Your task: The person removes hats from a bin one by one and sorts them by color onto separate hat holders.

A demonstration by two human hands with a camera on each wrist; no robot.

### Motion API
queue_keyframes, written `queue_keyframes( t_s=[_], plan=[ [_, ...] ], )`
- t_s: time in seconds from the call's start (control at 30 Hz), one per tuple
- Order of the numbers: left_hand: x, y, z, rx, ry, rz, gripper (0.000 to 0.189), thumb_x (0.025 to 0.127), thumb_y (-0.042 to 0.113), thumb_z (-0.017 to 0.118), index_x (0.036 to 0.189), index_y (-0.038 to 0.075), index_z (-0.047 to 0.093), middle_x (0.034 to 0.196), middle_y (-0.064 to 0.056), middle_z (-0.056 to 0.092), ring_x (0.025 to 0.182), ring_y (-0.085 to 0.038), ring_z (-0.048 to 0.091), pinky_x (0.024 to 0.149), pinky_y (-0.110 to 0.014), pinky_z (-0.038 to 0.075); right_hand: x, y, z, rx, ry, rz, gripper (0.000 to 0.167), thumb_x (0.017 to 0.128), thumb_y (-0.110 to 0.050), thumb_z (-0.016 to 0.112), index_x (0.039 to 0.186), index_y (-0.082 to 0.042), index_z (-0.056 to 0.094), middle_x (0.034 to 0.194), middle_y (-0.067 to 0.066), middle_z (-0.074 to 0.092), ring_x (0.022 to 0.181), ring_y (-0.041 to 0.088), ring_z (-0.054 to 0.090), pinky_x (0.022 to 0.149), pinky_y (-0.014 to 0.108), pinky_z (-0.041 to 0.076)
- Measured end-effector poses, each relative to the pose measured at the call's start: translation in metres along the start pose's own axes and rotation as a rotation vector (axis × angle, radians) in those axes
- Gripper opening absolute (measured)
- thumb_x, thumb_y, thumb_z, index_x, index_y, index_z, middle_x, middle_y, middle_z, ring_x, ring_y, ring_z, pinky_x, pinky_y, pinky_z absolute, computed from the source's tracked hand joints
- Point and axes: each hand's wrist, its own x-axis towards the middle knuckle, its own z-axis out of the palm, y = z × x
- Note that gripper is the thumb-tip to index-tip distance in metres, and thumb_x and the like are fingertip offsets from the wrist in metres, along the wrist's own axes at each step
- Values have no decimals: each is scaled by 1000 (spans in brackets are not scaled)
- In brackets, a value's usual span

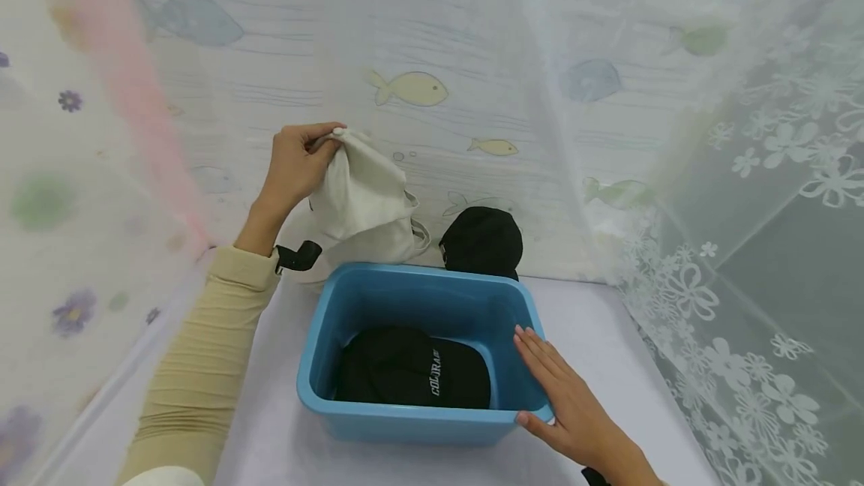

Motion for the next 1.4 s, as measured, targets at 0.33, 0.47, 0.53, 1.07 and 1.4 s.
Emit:
queue_keyframes(
  t_s=[0.33, 0.47, 0.53, 1.07, 1.4],
  plan=[
    [-7, -30, 25, -25, -160, -75, 33, 104, 11, 59, 134, 0, 65, 131, -22, 66, 107, -27, 68, 77, -12, 48, -1, 1, 1, 6, 3, 8, 91, 89, -45, 71, 163, -16, 26, 169, 1, 25, 156, 20, 20, 123, 21, 5],
    [-5, -40, 29, -40, -189, -74, 33, 104, 11, 59, 134, 0, 65, 129, -23, 66, 89, -18, 63, 67, -14, 45, 0, 1, 2, 4, 5, 14, 92, 88, -44, 72, 163, -17, 26, 168, 1, 26, 156, 19, 20, 122, 22, 5],
    [-4, -44, 31, -57, -194, -83, 33, 103, 11, 60, 134, 0, 65, 129, -23, 66, 90, -17, 63, 67, -14, 46, 0, 1, 2, 6, 4, 18, 92, 87, -43, 72, 163, -17, 26, 168, 1, 26, 156, 19, 20, 122, 22, 5],
    [-15, -87, 37, -90, -414, -233, 55, 101, 28, 65, 150, 6, 50, 158, -17, 43, 143, -37, 42, 111, -55, 41, -1, 0, 2, 15, 4, 36, 91, 88, -43, 72, 163, -18, 27, 168, -2, 26, 156, 18, 21, 122, 30, 9],
    [-20, -93, 39, -12, -366, -224, 62, 102, 33, 63, 155, 7, 44, 160, -18, 39, 148, -38, 35, 118, -55, 33, 1, 0, 3, 30, 12, 40, 91, 87, -43, 72, 163, -19, 28, 168, -3, 26, 156, 18, 21, 122, 28, 8]
  ],
)
